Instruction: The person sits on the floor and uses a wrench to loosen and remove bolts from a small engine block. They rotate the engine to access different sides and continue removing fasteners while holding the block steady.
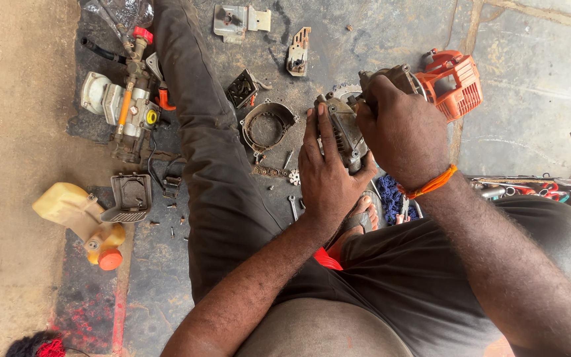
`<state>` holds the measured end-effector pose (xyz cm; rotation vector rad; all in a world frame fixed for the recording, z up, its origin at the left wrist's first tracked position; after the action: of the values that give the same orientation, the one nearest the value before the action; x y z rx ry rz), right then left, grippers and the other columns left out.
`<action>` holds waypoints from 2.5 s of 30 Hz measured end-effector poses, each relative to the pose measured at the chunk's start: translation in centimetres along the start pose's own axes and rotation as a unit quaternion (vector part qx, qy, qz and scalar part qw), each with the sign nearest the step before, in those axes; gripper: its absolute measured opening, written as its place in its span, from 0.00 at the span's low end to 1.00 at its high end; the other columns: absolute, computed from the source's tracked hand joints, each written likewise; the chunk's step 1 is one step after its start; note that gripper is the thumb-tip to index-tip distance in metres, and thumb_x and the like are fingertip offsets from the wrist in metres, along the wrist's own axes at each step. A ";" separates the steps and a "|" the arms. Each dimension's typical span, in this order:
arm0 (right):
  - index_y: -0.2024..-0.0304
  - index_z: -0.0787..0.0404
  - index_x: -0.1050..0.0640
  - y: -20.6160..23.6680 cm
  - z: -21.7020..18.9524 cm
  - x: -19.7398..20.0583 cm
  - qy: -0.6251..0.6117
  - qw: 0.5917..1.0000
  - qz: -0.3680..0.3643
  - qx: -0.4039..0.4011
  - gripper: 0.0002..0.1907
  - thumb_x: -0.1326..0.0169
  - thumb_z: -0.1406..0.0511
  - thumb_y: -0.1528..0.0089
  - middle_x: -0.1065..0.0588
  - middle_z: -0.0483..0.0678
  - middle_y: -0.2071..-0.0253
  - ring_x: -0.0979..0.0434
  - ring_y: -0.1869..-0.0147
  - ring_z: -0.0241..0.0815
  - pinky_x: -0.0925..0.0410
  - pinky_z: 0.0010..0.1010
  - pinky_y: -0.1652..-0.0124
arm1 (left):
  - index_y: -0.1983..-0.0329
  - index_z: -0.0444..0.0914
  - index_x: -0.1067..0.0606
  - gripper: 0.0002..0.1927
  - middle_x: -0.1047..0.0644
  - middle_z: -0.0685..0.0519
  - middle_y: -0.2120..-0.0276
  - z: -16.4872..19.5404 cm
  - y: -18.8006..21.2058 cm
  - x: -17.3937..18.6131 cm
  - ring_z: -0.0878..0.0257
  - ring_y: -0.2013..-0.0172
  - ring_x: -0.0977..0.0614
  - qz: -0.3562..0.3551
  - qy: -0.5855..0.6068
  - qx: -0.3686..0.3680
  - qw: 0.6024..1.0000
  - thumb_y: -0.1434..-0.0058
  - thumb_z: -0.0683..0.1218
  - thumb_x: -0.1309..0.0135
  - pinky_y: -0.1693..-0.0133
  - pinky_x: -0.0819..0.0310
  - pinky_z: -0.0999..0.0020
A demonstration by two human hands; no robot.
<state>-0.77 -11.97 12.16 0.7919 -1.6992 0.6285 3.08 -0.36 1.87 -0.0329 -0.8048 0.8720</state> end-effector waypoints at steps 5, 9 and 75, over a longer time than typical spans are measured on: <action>0.55 0.60 0.22 0.2 -0.2 0.1 0.050 0.998 0.019 0.013 0.10 0.43 0.59 0.30 0.21 0.53 0.75 0.19 0.73 0.52 0.29 0.43 0.75 | 0.22 0.30 0.53 0.56 0.42 0.29 0.31 -0.1 0.1 0.0 0.37 0.30 0.32 -0.001 -0.001 -0.003 1.000 0.39 0.60 0.35 0.35 0.28 0.42; 0.54 0.59 0.22 0.2 -0.1 0.2 0.048 0.999 0.012 0.020 0.11 0.44 0.59 0.30 0.22 0.52 0.76 0.19 0.75 0.49 0.29 0.42 0.76 | 0.22 0.30 0.53 0.56 0.42 0.29 0.31 0.0 0.2 -0.2 0.38 0.30 0.31 -0.009 -0.008 0.005 1.000 0.39 0.60 0.35 0.35 0.28 0.42; 0.50 0.53 0.16 0.7 2.8 1.2 0.103 0.970 0.081 0.205 0.12 0.37 0.59 0.34 0.19 0.45 0.49 0.21 0.46 0.44 0.28 0.42 0.46 | 0.21 0.32 0.54 0.56 0.42 0.28 0.30 0.3 0.0 0.4 0.37 0.31 0.30 -0.013 -0.024 -0.001 1.000 0.39 0.59 0.36 0.36 0.25 0.43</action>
<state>-3.24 -13.84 12.57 0.8444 -1.4691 1.1604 3.06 -0.18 2.32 -0.0036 -0.8491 0.8504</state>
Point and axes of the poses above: each hand's wrist, its own y-axis away from the middle knuckle, its own x-axis out of the back of the hand, z = x × y, the point moved 1 cm from there along -y, towards the middle knuckle
